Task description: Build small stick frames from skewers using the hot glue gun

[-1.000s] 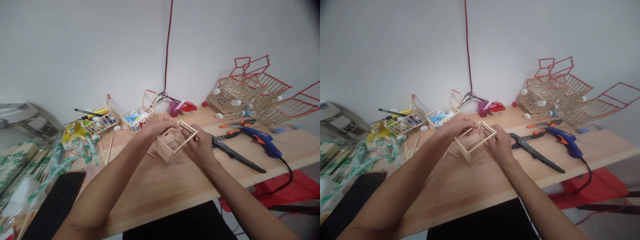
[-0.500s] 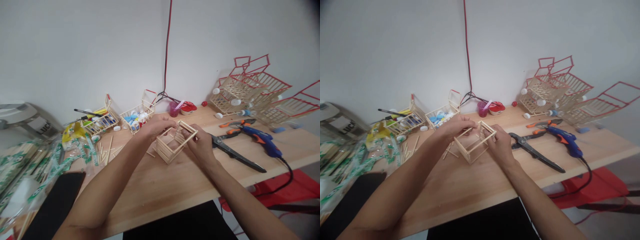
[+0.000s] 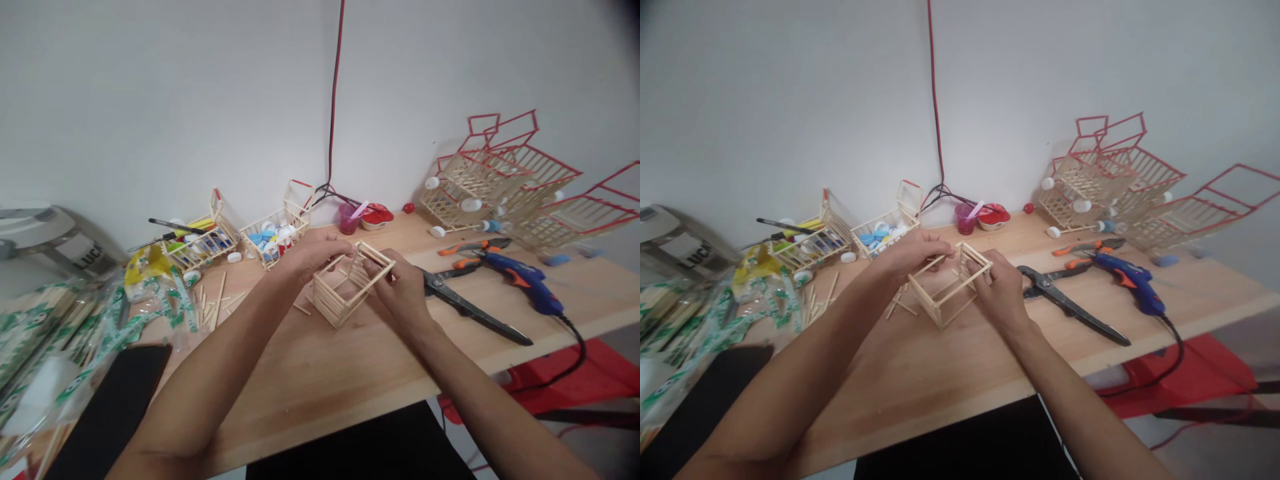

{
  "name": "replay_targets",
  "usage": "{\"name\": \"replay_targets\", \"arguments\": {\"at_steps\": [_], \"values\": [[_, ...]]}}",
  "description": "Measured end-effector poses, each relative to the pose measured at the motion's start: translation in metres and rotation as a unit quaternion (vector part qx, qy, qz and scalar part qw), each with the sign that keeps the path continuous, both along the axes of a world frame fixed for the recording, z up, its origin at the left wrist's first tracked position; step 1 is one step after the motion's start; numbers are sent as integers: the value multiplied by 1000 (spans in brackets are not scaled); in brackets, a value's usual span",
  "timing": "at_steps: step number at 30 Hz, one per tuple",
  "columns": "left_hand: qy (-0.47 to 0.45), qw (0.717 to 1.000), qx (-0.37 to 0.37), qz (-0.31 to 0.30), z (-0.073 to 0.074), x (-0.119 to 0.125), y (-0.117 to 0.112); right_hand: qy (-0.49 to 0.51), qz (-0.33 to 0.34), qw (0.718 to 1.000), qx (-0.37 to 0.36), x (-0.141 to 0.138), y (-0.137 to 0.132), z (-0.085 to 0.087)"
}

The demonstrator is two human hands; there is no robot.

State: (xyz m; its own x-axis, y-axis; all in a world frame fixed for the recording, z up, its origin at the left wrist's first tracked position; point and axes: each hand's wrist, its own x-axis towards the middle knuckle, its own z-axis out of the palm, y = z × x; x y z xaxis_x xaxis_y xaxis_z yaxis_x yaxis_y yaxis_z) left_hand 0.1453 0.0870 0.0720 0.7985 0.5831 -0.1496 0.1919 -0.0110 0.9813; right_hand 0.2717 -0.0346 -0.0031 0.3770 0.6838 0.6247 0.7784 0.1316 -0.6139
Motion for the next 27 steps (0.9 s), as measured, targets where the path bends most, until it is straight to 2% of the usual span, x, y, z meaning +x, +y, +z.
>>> {"name": "replay_targets", "arguments": {"at_steps": [27], "values": [[11,1000,-2,2,-2,2,1,-5,-4,1000,0,0,0,0]]}}
